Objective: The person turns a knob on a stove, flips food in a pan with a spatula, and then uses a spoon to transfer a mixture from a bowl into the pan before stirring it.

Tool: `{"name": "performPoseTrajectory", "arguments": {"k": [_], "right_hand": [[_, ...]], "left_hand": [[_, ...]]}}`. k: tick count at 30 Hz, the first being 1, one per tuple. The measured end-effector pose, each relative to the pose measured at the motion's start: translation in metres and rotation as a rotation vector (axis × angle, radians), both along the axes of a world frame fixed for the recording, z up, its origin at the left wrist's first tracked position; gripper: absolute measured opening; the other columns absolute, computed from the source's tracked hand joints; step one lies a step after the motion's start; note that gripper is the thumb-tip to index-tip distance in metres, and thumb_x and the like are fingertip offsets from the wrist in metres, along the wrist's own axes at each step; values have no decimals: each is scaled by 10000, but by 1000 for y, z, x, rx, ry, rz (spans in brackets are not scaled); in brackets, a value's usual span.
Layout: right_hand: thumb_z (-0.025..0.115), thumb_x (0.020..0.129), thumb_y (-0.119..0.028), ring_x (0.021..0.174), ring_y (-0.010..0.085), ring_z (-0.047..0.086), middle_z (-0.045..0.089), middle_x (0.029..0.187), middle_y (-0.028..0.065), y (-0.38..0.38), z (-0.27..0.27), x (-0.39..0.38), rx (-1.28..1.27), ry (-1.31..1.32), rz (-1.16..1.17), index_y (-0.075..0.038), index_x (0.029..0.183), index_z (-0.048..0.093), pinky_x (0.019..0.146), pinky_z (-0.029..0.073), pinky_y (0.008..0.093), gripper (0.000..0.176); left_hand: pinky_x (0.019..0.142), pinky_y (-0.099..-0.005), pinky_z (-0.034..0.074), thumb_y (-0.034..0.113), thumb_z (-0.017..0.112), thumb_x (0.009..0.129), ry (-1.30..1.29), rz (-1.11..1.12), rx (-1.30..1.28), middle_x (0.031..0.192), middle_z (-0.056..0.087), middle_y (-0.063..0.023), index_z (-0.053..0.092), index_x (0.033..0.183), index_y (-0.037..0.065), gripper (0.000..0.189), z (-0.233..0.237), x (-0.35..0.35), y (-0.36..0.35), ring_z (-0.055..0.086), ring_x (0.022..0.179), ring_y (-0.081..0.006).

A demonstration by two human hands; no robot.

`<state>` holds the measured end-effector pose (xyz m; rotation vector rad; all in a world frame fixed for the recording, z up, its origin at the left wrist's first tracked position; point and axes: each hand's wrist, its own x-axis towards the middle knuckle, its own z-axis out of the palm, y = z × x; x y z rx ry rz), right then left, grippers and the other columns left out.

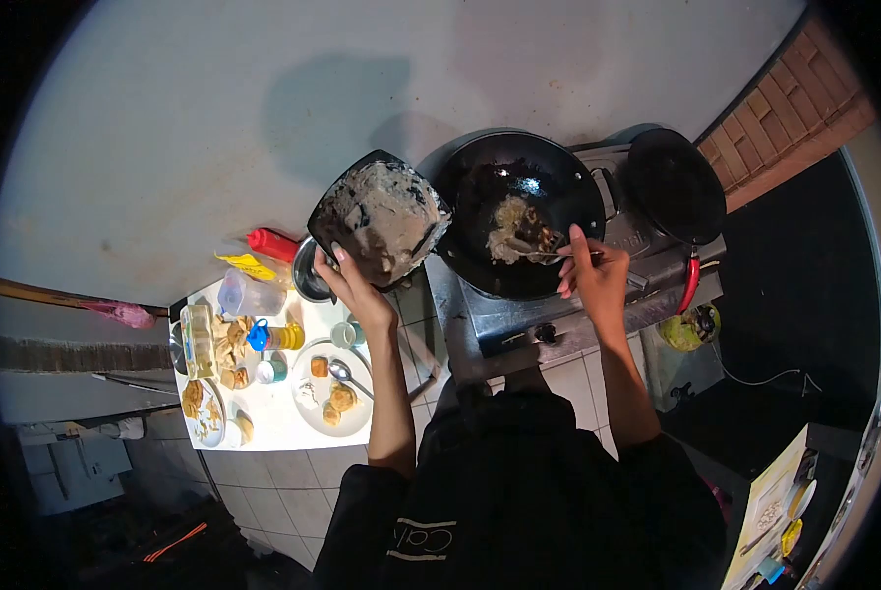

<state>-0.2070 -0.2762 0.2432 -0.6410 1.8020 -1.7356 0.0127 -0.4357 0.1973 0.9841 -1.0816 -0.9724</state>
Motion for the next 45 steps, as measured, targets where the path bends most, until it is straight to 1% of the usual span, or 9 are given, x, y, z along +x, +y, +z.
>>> {"name": "performPoseTrajectory", "arguments": {"k": [7,11,17,22,28,31,35,38,45], "right_hand": [[563,910,-343,362,120,516,546,510,87,3,1,-25,-151,-141,-11,74,712,622,318,390,223,466],[555,911,-363,371,123,523,558,530,90,5,8,-35,-192,-128,15,69,726,627,316,389,227,476],[552,906,-396,369,137,525,556,527,100,2,-13,-29,-117,-158,45,82,736,630,316,387,235,513],[552,897,-430,355,150,518,543,502,108,2,-35,-21,4,-229,5,101,730,622,314,383,245,561],[557,894,-430,353,156,523,538,494,111,0,-47,-22,-18,-249,-1,100,723,619,312,381,241,560],[553,895,-434,353,154,524,538,493,111,-4,-45,-25,-29,-223,-58,96,719,619,311,383,241,561],[554,894,-433,348,145,517,540,496,108,-9,-43,-30,14,-238,-35,96,723,621,311,383,238,559],[553,895,-431,344,137,508,544,499,106,-7,-38,-37,-35,-247,-78,98,725,621,311,383,233,560],[542,903,-424,340,126,496,551,504,105,-4,-14,-39,-144,-241,-51,103,735,625,308,373,225,559]], "left_hand": [[1029,-322,229,362,394,979,-96,-39,40,1291,382,-160,311,1312,-5,503,16,-7,9,354,1186,-220],[1024,-324,238,378,403,976,-163,-23,45,1279,393,-162,306,1315,-1,517,12,-7,9,362,1176,-220],[1028,-321,237,368,410,975,-82,-56,45,1281,389,-161,312,1311,1,507,9,-9,12,360,1178,-211],[1032,-321,230,371,414,972,-122,2,39,1287,388,-158,315,1311,-5,516,15,-10,16,355,1188,-211],[1041,-331,216,381,413,970,-148,13,18,1305,376,-154,327,1304,-13,524,11,-9,15,337,1210,-216],[1045,-332,210,385,411,970,-167,30,32,1303,375,-155,332,1302,-12,523,17,-12,16,334,1213,-217],[1046,-334,210,388,408,970,-144,9,29,1296,380,-158,335,1303,-11,525,15,-13,14,337,1211,-221],[1035,-332,226,397,413,967,-219,39,19,1294,383,-154,339,1300,-12,532,18,-13,13,347,1198,-220],[1021,-327,246,414,424,960,-203,32,15,1271,403,-161,343,1295,-13,548,23,-13,6,357,1182,-219]]}}
